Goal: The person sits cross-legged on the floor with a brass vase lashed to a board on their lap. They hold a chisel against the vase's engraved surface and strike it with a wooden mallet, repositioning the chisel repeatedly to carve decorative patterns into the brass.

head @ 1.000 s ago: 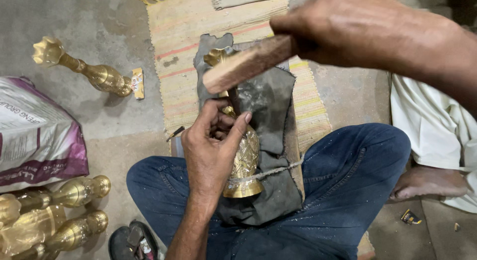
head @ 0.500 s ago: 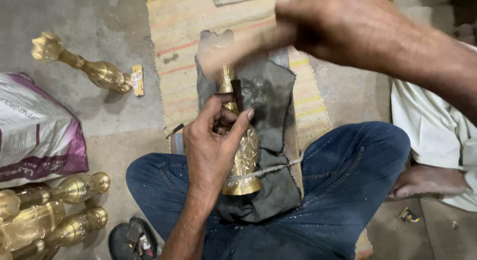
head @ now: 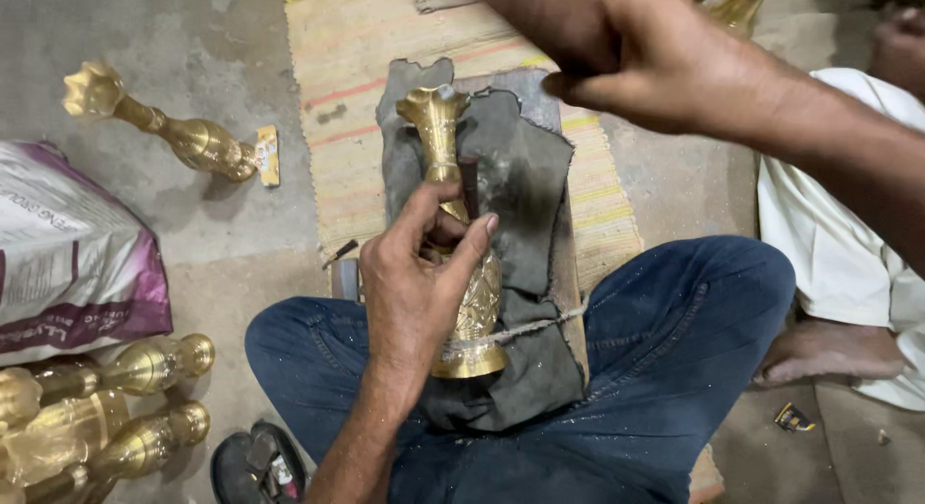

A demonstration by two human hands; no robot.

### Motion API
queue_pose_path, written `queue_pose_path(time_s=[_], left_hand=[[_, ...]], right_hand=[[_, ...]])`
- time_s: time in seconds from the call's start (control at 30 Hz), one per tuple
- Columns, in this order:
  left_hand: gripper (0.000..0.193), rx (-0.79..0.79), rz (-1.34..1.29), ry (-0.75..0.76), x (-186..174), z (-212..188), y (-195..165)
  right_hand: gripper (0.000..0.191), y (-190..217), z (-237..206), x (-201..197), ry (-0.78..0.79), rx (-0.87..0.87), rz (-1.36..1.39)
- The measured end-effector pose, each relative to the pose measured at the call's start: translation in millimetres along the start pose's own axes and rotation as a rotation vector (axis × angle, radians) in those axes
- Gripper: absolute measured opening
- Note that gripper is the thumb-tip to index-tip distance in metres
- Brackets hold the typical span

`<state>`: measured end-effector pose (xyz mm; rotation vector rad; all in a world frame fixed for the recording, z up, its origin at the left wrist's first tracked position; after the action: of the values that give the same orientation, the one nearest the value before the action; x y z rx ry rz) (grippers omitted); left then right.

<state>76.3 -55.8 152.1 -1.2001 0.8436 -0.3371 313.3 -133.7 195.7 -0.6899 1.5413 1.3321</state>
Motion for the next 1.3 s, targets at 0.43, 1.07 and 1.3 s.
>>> queue_pose_path(time_s=[0.43, 1.07, 1.3], left_hand=[[0.033, -0.069, -0.395, -0.040, -30, 9, 21], [0.046, -0.013, -0.048, 0.898, 21, 73, 13], [0.046, -0.005, -0.036, 0.936, 24, 76, 16]], right_hand=[[0.037, 1, -55, 39, -0.208, -0.051, 0.337], [0.033, -11, -126, 121, -0.454, 0.422, 0.493], [0.030, -17, -131, 121, -0.483, 0.431, 0.518]])
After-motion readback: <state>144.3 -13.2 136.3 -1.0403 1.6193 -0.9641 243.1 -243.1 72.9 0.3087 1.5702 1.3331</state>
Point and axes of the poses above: each hand's wrist, its own z-axis towards the middle knuckle, its own x-axis out of the palm, y = z × x, the point moved 5 cm from there along z, towards the middle knuckle, and after that the axes turned 4 degrees about -z, right-handed, at the moved point
